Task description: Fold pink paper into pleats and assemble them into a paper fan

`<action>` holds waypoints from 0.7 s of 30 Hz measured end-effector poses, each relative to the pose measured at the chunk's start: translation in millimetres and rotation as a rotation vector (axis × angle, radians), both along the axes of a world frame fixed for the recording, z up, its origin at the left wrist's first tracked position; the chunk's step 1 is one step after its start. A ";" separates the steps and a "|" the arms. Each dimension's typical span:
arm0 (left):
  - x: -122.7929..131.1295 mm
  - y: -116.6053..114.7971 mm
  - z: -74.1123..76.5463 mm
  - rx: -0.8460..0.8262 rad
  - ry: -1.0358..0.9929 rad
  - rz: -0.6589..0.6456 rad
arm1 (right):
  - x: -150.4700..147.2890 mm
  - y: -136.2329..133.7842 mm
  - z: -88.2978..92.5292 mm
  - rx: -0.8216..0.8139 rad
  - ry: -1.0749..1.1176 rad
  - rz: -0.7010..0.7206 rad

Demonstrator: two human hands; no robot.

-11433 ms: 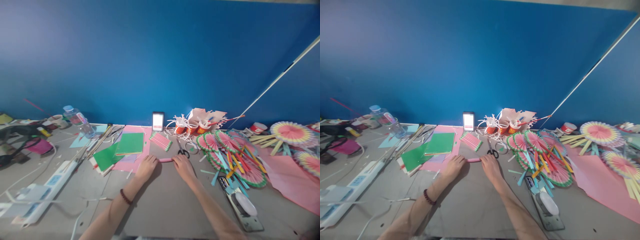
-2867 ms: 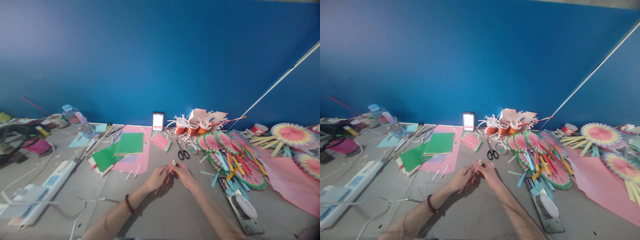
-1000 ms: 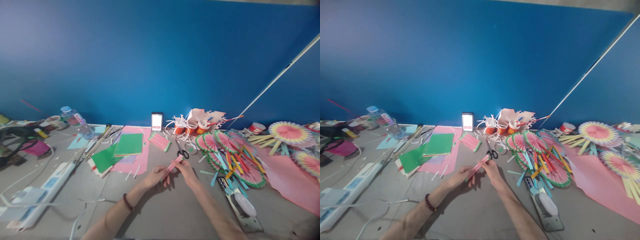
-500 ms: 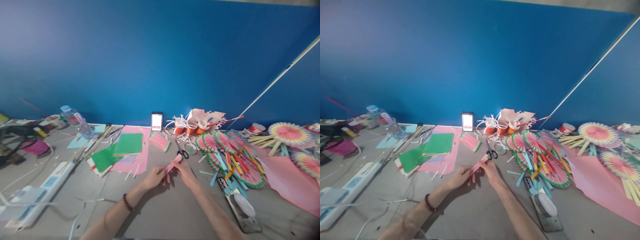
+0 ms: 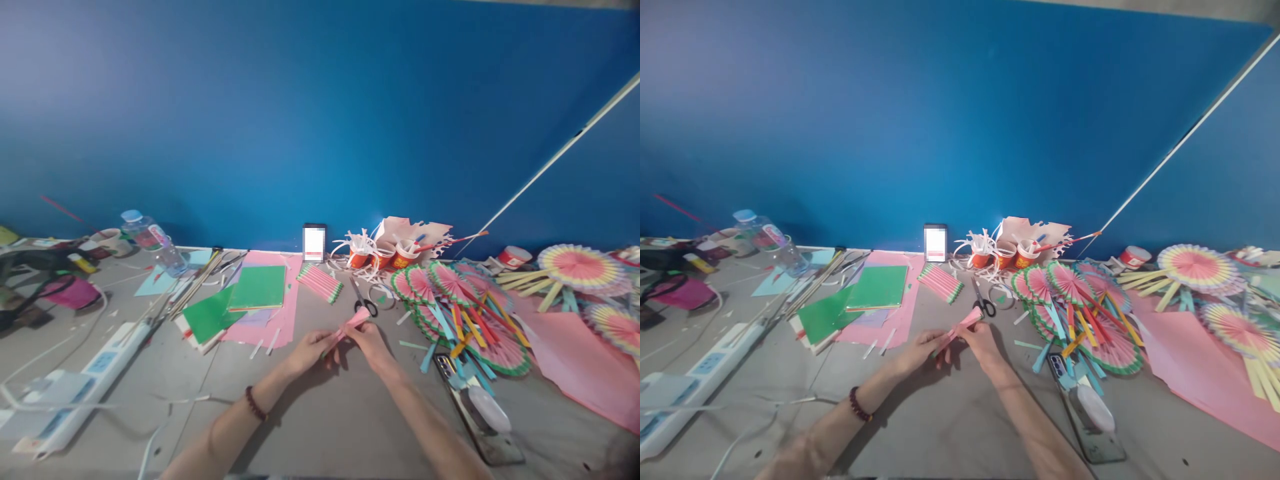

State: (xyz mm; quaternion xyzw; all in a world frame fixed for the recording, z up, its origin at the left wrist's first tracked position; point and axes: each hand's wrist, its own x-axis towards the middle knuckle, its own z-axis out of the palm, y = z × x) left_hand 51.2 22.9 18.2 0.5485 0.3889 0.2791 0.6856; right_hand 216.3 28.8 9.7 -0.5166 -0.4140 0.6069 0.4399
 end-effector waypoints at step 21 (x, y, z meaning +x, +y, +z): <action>-2.1 -5.6 -5.6 0.073 0.055 -0.002 | 0.4 1.9 -1.8 -0.019 -0.047 -0.087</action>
